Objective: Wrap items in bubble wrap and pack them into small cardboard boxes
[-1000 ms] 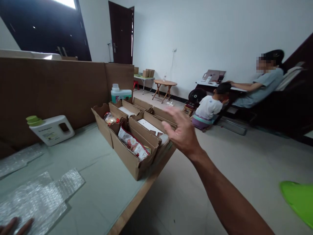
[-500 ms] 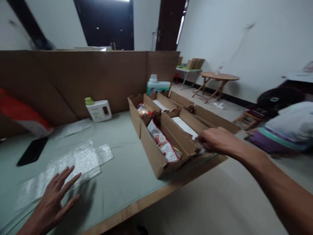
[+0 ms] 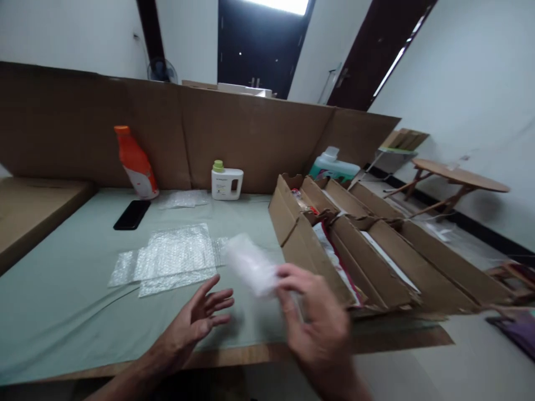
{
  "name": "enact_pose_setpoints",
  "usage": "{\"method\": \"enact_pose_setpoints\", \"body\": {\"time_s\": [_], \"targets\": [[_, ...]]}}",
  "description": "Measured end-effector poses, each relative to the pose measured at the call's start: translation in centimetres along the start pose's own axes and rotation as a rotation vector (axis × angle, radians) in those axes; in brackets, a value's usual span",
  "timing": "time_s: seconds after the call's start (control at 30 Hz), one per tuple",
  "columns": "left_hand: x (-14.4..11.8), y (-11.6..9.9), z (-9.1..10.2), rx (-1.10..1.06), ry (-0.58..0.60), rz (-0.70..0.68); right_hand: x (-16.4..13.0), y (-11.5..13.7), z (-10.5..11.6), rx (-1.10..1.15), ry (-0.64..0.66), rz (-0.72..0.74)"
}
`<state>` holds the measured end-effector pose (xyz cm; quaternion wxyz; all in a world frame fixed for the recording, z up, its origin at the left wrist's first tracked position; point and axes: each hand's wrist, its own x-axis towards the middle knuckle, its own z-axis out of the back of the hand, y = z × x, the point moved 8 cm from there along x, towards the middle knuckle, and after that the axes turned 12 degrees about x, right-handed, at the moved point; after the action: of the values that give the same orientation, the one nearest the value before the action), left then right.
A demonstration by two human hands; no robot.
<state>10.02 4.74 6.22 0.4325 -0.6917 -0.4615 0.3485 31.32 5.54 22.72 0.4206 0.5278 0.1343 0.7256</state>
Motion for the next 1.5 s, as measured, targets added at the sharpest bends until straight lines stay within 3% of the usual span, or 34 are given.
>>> {"method": "enact_pose_setpoints", "body": {"time_s": [0.03,0.1,0.2,0.3,0.4,0.5,0.57,0.7,0.77,0.87,1.03,1.17,1.33,1.43,1.5], "targets": [[0.2,0.1,-0.2,-0.126,-0.005,-0.006,-0.8,0.9,-3.5,0.041,0.065,0.069],[0.3,-0.2,0.7,-0.275,-0.077,-0.014,-2.9,1.0,-9.3,0.164,0.109,0.038],[-0.4,-0.7,4.0,-0.370,-0.219,-0.003,-5.9,0.0,-14.5,0.312,0.207,-0.091],[-1.1,-0.7,6.3,-0.490,-0.223,0.008,-7.0,-1.8,-15.1,0.334,0.236,-0.195],[-1.1,-0.6,6.7,-0.612,-0.136,0.023,-6.7,-4.8,-14.7,0.333,0.180,-0.405],[-1.1,-0.6,6.5,-0.660,-0.062,0.052,-6.3,-6.4,-17.3,0.532,0.291,-0.627],[-1.4,-0.7,7.1,-0.669,-0.057,0.048,-5.7,-6.3,-18.8,0.616,0.342,-0.690],[-3.0,-0.2,9.8,-0.700,-0.166,0.011,-3.2,-6.2,-16.8,0.520,0.095,-0.632],[-3.8,0.2,10.9,-0.731,-0.219,-0.002,-2.3,-6.0,-15.6,0.505,0.071,-0.596],[-4.3,0.3,11.3,-0.761,-0.226,-0.016,-1.5,-5.5,-13.5,0.522,0.050,-0.543],[-4.6,0.2,11.2,-0.759,-0.206,-0.001,-0.9,-5.3,-8.7,0.537,-0.189,-0.542],[-5.7,0.3,12.7,-0.548,-0.345,0.122,-1.0,-6.9,-7.0,0.504,-0.325,-0.601],[-8.2,-3.6,17.5,-0.339,-0.567,0.072,0.8,-8.1,-8.4,0.407,-0.223,-0.519],[-10.1,-4.7,20.1,-0.245,-0.626,0.114,3.3,-5.8,-9.9,0.208,-0.091,-0.367],[-11.5,-4.4,21.4,-0.209,-0.665,0.143,5.3,-3.5,-12.2,0.050,0.016,-0.261]]}}
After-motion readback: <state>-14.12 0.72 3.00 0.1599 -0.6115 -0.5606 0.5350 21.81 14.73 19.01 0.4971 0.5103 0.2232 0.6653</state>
